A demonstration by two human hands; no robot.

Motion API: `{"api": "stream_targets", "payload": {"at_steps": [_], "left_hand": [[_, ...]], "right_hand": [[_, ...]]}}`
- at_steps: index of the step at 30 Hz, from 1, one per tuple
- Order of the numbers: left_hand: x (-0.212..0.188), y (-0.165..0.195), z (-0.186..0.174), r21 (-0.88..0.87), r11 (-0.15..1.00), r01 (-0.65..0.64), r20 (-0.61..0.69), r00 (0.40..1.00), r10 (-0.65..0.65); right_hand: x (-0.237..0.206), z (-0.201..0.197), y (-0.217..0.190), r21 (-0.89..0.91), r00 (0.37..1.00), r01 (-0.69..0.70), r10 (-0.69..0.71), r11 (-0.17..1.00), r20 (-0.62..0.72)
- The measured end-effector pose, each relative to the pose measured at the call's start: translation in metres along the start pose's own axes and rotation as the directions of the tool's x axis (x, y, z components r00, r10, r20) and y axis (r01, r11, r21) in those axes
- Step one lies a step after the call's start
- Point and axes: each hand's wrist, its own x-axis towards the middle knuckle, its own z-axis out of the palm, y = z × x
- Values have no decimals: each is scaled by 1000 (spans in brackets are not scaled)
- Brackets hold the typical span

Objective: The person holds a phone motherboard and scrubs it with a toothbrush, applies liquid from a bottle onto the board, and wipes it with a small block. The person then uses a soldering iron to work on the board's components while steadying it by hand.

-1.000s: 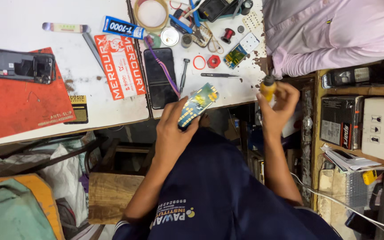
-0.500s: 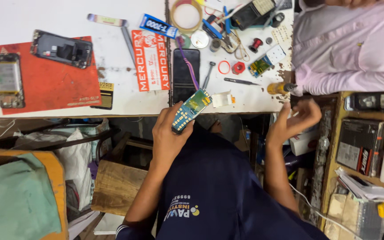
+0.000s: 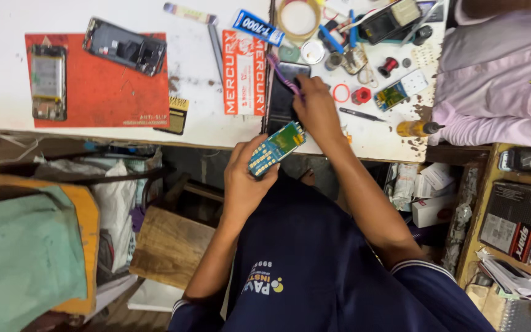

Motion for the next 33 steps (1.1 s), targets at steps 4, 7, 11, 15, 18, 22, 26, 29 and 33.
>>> {"api": "stream_targets", "payload": {"at_steps": [4, 7, 11, 15, 18, 22, 26, 29, 33], "left_hand": [[5, -10, 3, -137, 988, 73, 27, 997, -70], [10, -16, 6, -209, 973, 98, 37, 995, -92], [17, -18, 16, -241, 969, 49, 55, 998, -37], [20, -16, 24, -267, 961, 67, 88, 995, -45], [21, -15, 29, -323, 942, 89, 106, 993, -58], [19, -14, 32, -341, 932, 123, 123, 989, -85], [18, -16, 31, -368, 924, 104, 136, 989, -57], [17, -18, 30, -344, 930, 132, 124, 988, -94], [19, -19, 30, -401, 911, 96, 111, 992, -55]], "right_hand": [[-49, -44, -14, 310, 991, -92, 118, 946, -64], [-104, -79, -26, 170, 986, -168, 168, 971, 16], [-139, -87, -30, 225, 978, -95, 49, 970, 204], [-140, -81, -31, 237, 976, -90, 38, 967, 216], [-141, -81, -35, 179, 966, -126, 79, 976, 246], [-145, -80, -38, 167, 963, -162, 118, 973, 243], [-145, -80, -39, 159, 961, -163, 121, 974, 248], [-147, -81, -42, 154, 967, -146, 109, 977, 229], [-149, -80, -44, 165, 971, -146, 110, 975, 211]]}}
